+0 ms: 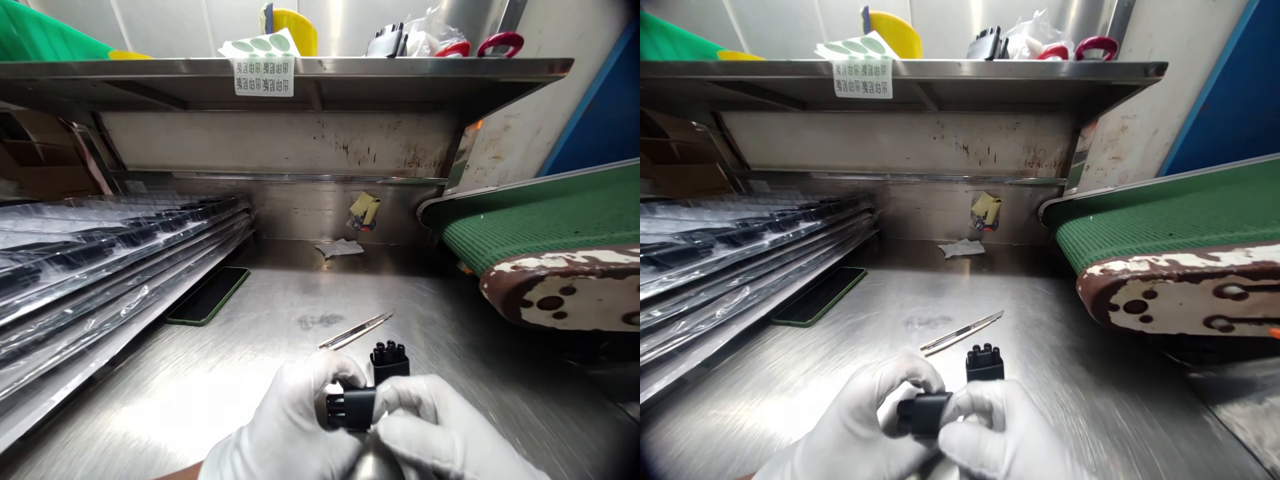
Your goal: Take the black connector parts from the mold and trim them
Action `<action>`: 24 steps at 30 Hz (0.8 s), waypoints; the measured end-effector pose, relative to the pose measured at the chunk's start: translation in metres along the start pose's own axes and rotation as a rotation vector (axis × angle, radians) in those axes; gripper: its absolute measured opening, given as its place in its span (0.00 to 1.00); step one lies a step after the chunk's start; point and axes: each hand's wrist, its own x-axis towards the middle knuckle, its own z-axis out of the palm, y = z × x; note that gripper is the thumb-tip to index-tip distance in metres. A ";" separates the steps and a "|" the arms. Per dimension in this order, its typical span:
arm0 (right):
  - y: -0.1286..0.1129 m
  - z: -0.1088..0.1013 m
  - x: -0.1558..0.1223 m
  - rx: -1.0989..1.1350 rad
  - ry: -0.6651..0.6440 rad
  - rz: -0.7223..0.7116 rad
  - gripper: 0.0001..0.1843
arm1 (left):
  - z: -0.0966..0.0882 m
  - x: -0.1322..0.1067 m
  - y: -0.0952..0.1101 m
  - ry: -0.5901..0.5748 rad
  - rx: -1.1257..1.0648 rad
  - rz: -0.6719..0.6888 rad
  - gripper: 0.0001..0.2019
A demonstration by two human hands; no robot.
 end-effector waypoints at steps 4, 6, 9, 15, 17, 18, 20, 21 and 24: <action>0.009 -0.004 0.008 0.122 -0.071 -0.117 0.28 | -0.003 -0.001 -0.001 0.013 0.245 0.237 0.07; 0.013 -0.004 0.012 0.204 -0.093 -0.122 0.29 | -0.004 0.002 0.007 -0.026 0.414 0.449 0.12; 0.017 -0.005 0.014 0.173 -0.149 -0.146 0.28 | -0.008 0.008 0.018 -0.013 0.612 0.721 0.20; 0.010 -0.001 0.012 0.207 -0.186 -0.290 0.21 | -0.011 0.015 0.028 0.154 0.412 0.267 0.44; 0.004 0.005 0.008 0.198 -0.193 -0.342 0.22 | -0.003 0.011 0.035 0.118 0.213 0.075 0.44; 0.002 0.009 0.004 0.190 -0.193 -0.367 0.23 | 0.004 0.007 0.038 0.086 0.097 0.039 0.41; 0.004 0.019 -0.010 0.182 -0.177 -0.398 0.25 | 0.022 -0.006 0.040 0.031 -0.103 0.035 0.34; 0.007 0.026 -0.020 0.171 -0.147 -0.408 0.26 | 0.032 -0.014 0.039 0.022 -0.165 0.045 0.32; 0.024 0.040 -0.056 0.152 -0.001 -0.410 0.25 | 0.063 -0.033 0.022 0.065 -0.187 0.003 0.27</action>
